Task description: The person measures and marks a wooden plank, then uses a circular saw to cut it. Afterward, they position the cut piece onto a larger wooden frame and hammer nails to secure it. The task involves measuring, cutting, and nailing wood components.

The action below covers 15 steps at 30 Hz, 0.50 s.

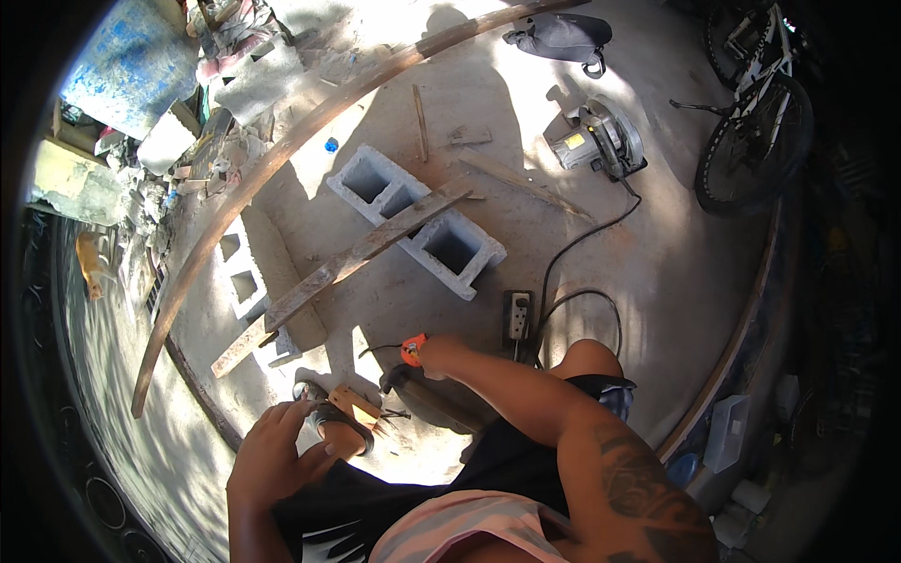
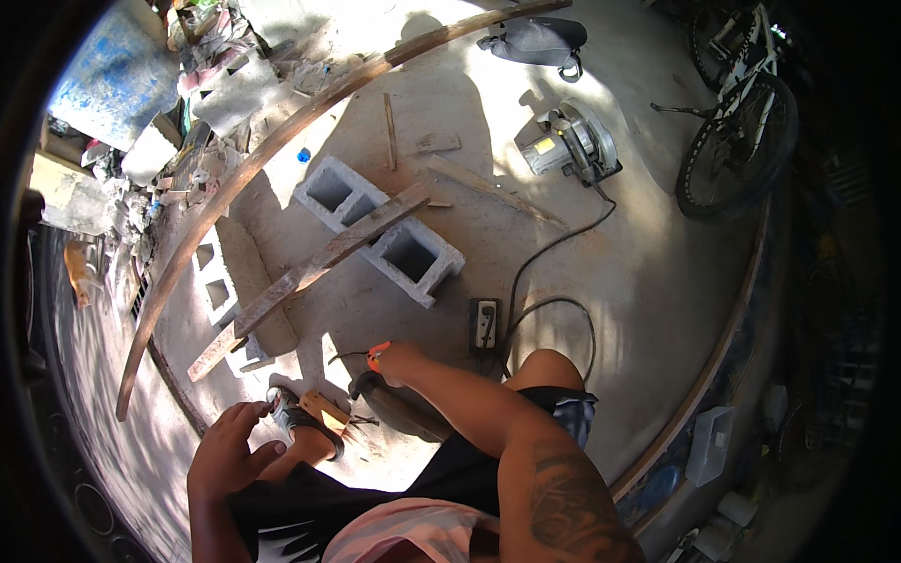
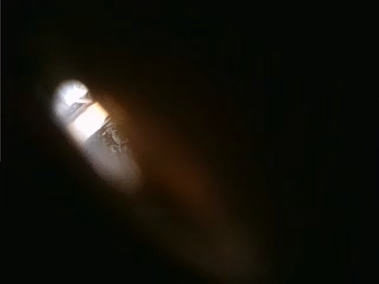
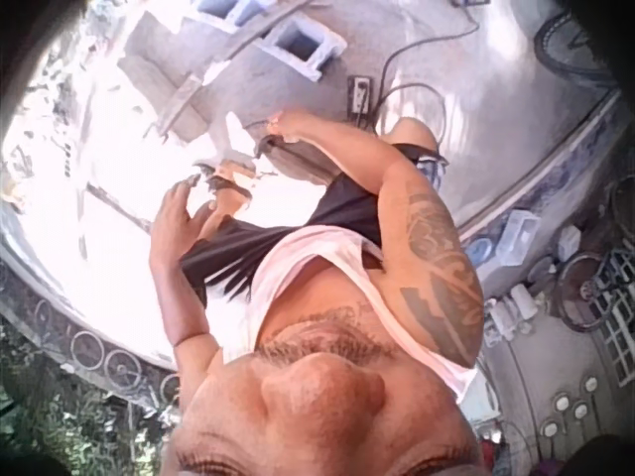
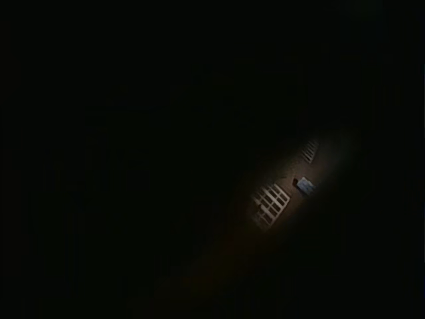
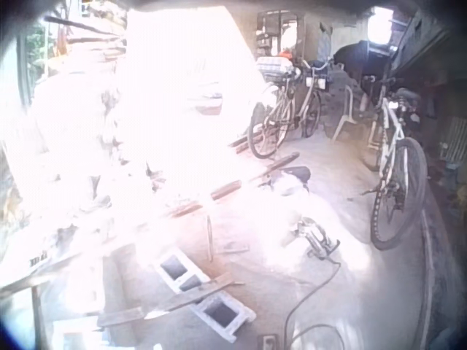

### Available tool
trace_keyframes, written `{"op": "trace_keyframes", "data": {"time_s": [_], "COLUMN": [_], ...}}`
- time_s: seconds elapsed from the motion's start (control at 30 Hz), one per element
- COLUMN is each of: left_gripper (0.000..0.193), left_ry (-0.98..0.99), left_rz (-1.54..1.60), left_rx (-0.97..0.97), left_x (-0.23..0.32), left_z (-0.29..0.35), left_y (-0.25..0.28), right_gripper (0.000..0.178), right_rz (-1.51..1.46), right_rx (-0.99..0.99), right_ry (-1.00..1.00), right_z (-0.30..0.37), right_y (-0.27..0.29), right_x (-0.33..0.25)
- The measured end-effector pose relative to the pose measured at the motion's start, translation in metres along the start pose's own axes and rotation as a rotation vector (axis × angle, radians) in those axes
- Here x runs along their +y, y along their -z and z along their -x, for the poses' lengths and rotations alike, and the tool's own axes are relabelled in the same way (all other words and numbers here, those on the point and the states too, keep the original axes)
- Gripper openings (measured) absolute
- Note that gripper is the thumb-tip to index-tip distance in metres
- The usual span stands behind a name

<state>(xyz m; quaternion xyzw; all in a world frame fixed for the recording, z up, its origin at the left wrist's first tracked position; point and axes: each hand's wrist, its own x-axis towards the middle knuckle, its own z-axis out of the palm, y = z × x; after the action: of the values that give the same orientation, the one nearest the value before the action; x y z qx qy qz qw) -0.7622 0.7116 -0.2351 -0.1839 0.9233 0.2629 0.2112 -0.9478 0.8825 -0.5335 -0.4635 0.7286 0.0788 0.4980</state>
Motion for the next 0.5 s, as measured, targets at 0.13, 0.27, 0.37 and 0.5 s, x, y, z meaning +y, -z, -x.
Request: {"op": "trace_keyframes", "data": {"time_s": [0.13,0.27,0.37,0.5], "left_gripper": [0.063,0.070,0.073,0.081], "left_ry": [0.003,0.042,0.058,0.077], "left_rz": [0.030,0.095,0.232,0.117], "left_rx": [0.041,-0.025,0.007,-0.037], "left_x": [-0.001,-0.005,-0.022,-0.056], "left_z": [0.006,0.004,0.001,-0.029], "left_y": [0.006,0.011,0.020,0.023], "right_gripper": [0.034,0.046,0.052,0.050], "right_rz": [0.001,-0.213,-0.168,-0.299], "right_rx": [-0.022,0.205,0.258,0.670], "right_ry": [-0.001,0.001,0.091,0.041], "right_z": [0.000,0.018,0.054,0.091], "right_y": [0.002,0.016,0.085,0.146], "right_x": [-0.008,-0.011,-0.018,0.000]}}
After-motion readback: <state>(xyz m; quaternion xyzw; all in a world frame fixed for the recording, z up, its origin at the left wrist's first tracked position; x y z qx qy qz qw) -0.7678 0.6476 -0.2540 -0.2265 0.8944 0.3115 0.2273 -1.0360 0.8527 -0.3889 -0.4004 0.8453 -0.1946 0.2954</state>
